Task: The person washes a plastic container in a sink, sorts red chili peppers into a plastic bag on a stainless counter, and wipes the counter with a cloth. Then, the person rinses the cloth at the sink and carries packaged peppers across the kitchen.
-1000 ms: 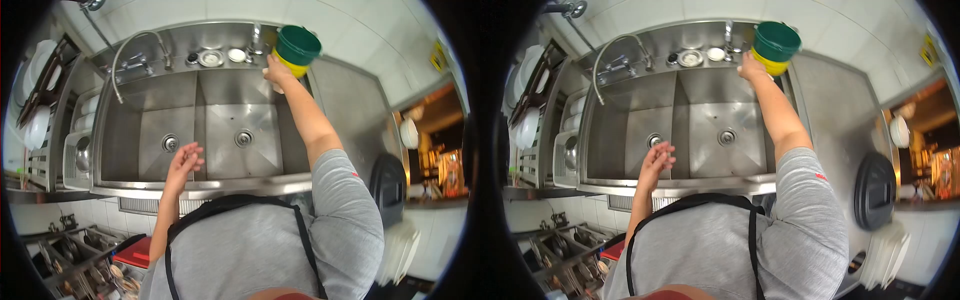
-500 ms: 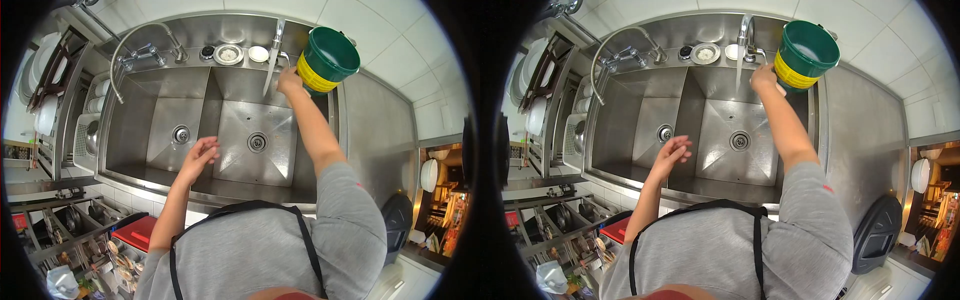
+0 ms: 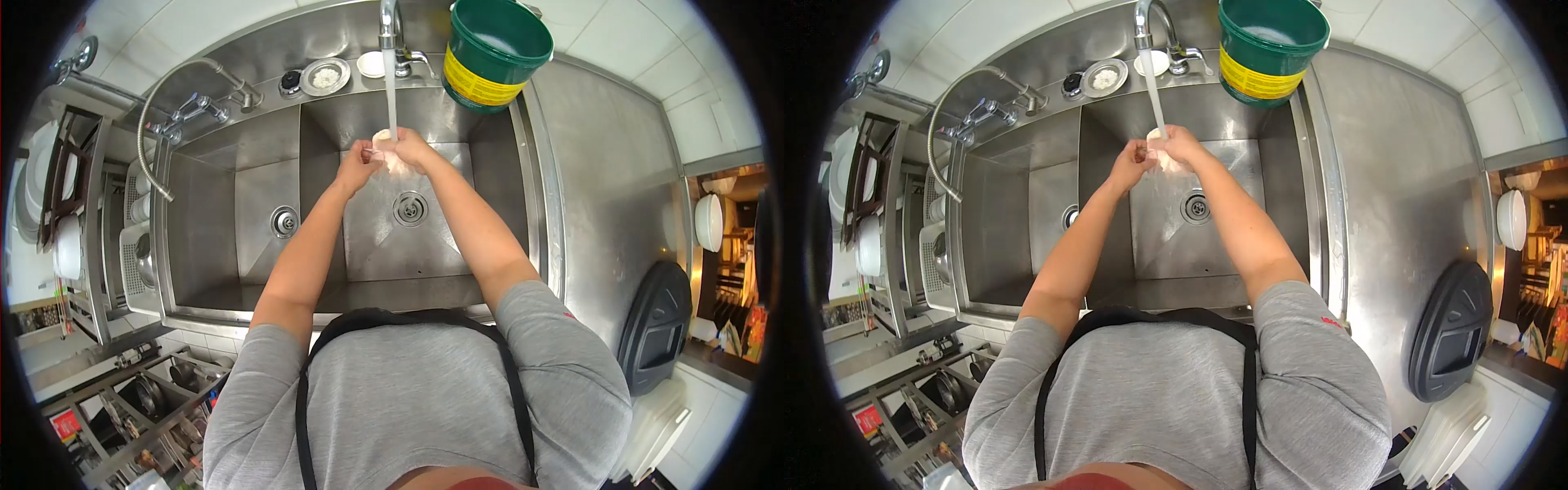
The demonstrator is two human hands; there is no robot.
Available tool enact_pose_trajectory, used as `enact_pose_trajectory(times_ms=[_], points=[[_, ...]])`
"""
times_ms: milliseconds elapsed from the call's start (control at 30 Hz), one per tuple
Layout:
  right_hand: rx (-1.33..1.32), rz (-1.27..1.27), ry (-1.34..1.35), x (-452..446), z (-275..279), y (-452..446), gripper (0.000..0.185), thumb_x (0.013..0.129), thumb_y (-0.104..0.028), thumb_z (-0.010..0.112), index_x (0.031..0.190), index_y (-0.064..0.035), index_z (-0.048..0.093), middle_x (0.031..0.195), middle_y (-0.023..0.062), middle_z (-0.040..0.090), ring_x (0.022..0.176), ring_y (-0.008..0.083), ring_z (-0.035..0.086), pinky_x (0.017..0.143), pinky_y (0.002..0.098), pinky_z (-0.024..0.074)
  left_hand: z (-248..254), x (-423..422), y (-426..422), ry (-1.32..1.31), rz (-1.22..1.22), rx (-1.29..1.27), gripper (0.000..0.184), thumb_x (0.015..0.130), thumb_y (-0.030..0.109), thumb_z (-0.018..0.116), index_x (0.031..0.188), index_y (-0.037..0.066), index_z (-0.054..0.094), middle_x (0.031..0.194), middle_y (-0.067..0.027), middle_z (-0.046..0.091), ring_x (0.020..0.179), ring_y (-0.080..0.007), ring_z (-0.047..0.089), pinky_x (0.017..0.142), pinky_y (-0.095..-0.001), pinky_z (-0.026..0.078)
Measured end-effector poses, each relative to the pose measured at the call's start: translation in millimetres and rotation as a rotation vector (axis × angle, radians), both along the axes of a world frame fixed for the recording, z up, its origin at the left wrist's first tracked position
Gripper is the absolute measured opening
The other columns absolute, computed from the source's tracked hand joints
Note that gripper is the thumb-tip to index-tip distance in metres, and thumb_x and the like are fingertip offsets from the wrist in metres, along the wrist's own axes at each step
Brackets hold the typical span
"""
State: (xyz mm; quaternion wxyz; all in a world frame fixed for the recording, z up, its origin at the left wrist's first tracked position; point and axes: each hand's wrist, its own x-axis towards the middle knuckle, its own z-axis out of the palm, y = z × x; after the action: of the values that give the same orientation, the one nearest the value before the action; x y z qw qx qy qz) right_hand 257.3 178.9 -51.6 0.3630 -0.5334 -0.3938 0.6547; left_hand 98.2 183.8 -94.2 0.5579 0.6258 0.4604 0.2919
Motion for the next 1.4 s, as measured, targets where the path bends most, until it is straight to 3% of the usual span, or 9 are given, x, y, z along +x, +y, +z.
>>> enact_pose_trajectory(times_ms=[200,267,300,400,467,933,1033,1167,1400], points=[[0.238,-0.107,-0.288,6,-39,-1,0.033,0.074,-0.014,0.067,0.102,-0.0005,0.056,0.085,0.0089,0.062,0.076,0.0173,0.059,0.067,0.0298,0.0468,-4,-5,2,0.022,0.085,-0.3,0.033,0.074,0.011,0.067,0.101,0.005,0.051,0.086,-0.0041,0.053,0.077,-0.0125,0.051,0.068,-0.0278,0.044],[0.205,-0.161,-0.319,3,-39,-6,0.031,0.076,-0.013,0.066,0.102,-0.0012,0.053,0.082,0.0064,0.061,0.073,0.0148,0.057,0.066,0.0283,0.0464,-2,-2,0,0.54,0.163,0.382,0.029,0.075,0.015,0.069,0.096,0.005,0.052,0.082,-0.0026,0.052,0.074,-0.0104,0.05,0.066,-0.0246,0.043],[0.173,-0.214,-0.351,0,-32,-9,0.029,0.077,-0.011,0.065,0.101,-0.0018,0.051,0.08,0.0039,0.059,0.07,0.0122,0.055,0.064,0.0268,0.0459,3,1,-2,0.539,0.162,0.38,0.029,0.075,0.015,0.069,0.096,0.005,0.052,0.082,-0.0026,0.052,0.074,-0.0104,0.05,0.066,-0.0246,0.043],[0.1,-0.314,-0.111,-3,-40,-3,0.028,0.071,-0.011,0.069,0.094,-0.0011,0.058,0.081,0.0067,0.064,0.071,0.0168,0.06,0.066,0.0293,0.0468,11,11,-10,0.301,0.228,0.336,0.025,0.075,0.017,0.069,0.089,0.005,0.053,0.08,-0.0033,0.053,0.073,-0.0101,0.05,0.066,-0.0238,0.042],[0.121,-0.309,-0.081,-3,-47,-1,0.023,0.072,-0.012,0.069,0.09,-0.002,0.059,0.079,0.0066,0.064,0.068,0.0161,0.06,0.065,0.0286,0.0468,7,15,-14,-0.137,0.16,-0.084,0.021,0.077,0.017,0.067,0.087,0.005,0.053,0.079,-0.0031,0.054,0.072,-0.0109,0.05,0.066,-0.0243,0.043],[0.223,-0.085,-0.49,21,-54,-7,0.024,0.081,-0.029,0.061,0.089,-0.0066,0.063,0.076,0.0114,0.063,0.07,0.0195,0.059,0.065,0.0325,0.0458,-14,-12,17,-0.072,0.162,-0.027,0.018,0.084,0.006,0.053,0.101,0.006,0.048,0.086,-0.0034,0.053,0.076,-0.0117,0.049,0.069,-0.0262,0.042],[0.484,0.021,-0.594,11,-38,-9,0.029,0.082,-0.035,0.06,0.092,-0.0079,0.064,0.079,0.0103,0.063,0.074,0.0194,0.059,0.068,0.0325,0.0456,5,-1,5,0.34,-0.24,0.66,0.038,0.077,0.012,0.062,0.111,0.005,0.046,0.093,-0.0086,0.054,0.087,-0.0182,0.052,0.079,-0.0274,0.042],[0.219,0.158,-0.446,12,-8,-15,0.035,0.078,-0.039,0.064,0.095,-0.0086,0.065,0.081,0.0099,0.064,0.076,0.0201,0.059,0.071,0.0318,0.0453,4,3,5,0.171,-0.306,0.07,0.036,0.074,0.013,0.065,0.106,0.003,0.051,0.096,-0.0092,0.054,0.085,-0.0188,0.054,0.079,-0.0281,0.042],[0.118,0.342,-0.386,39,-40,-30,0.047,0.071,-0.031,0.074,0.103,-0.0011,0.056,0.096,0.0081,0.061,0.087,0.0146,0.056,0.076,0.026,0.0444,29,6,22,-0.019,-0.306,0.04,0.009,0.089,0.011,0.049,0.095,0.007,0.053,0.082,0.0019,0.054,0.08,-0.0098,0.051,0.077,-0.0253,0.04]])
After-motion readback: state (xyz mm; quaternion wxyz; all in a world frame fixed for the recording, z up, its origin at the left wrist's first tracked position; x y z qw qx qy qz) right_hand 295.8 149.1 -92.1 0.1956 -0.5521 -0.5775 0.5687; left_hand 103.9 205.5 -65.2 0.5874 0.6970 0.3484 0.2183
